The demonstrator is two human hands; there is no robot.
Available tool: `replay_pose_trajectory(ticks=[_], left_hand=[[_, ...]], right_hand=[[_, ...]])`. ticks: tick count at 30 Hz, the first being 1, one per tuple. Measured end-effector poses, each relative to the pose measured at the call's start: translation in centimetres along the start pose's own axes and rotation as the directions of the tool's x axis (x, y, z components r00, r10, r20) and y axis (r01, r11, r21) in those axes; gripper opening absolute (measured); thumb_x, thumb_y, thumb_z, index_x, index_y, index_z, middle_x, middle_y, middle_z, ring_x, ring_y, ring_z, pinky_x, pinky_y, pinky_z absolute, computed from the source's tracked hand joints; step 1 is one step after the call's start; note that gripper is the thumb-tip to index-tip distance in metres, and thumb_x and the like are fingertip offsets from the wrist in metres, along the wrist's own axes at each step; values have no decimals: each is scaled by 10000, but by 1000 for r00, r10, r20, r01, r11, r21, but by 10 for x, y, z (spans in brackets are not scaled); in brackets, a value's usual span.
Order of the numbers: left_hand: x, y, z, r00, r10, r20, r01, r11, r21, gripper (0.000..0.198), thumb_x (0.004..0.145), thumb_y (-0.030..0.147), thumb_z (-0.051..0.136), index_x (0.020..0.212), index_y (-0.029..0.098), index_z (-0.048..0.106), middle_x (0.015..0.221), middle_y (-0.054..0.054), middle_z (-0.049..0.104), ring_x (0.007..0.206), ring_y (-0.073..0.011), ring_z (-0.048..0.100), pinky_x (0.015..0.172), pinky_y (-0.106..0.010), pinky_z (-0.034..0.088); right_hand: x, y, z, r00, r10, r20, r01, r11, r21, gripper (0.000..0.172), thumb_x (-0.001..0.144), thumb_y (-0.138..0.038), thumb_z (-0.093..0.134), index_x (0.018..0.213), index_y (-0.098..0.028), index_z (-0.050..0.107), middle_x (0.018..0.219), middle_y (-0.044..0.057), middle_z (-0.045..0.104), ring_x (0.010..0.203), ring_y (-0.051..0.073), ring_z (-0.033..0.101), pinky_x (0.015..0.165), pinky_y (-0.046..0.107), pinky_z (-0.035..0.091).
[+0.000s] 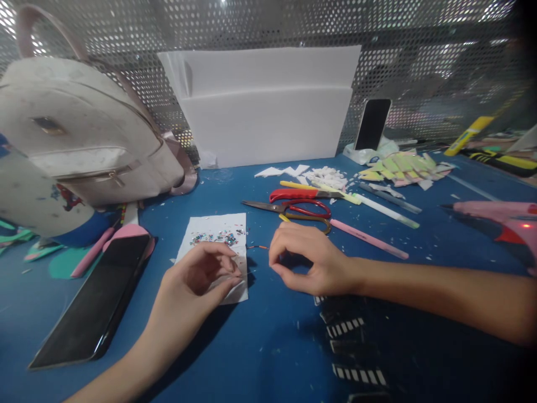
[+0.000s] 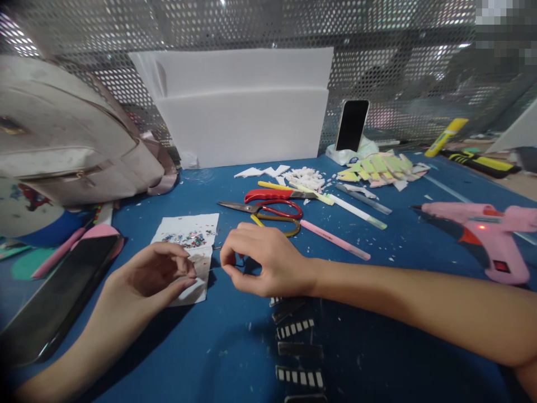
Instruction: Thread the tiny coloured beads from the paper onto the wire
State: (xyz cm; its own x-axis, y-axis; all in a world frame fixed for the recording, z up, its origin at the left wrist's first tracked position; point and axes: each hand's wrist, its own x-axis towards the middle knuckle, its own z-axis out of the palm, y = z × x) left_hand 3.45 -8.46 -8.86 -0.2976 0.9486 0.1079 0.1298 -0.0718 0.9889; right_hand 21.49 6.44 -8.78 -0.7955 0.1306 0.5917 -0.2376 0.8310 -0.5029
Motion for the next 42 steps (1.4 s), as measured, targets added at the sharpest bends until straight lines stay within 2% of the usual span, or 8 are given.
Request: replay_pose_trajectory(ticks=[27, 42], left_hand=[[1, 1, -1, 998, -56, 3, 56, 998, 13, 214, 786, 113, 692, 942, 217, 590, 773, 34, 580, 758, -100, 602, 739, -197, 515], [1, 1, 0, 999, -50, -9, 50, 999, 18, 200, 788, 122, 686, 937, 213, 588, 768, 29, 580, 753, -107, 604, 744, -214, 515]], right_hand=[[2, -2, 0, 1000, 10, -18, -11, 1000, -8, 63, 835, -122, 527, 804, -177, 533, 744, 3, 571, 689, 118, 464, 668, 269, 404], [1, -1, 1, 1000, 24, -3, -24, 1000, -10, 63, 838, -121, 530, 812, -178, 532, 755, 4, 571, 696, 121, 465, 674, 276, 400]])
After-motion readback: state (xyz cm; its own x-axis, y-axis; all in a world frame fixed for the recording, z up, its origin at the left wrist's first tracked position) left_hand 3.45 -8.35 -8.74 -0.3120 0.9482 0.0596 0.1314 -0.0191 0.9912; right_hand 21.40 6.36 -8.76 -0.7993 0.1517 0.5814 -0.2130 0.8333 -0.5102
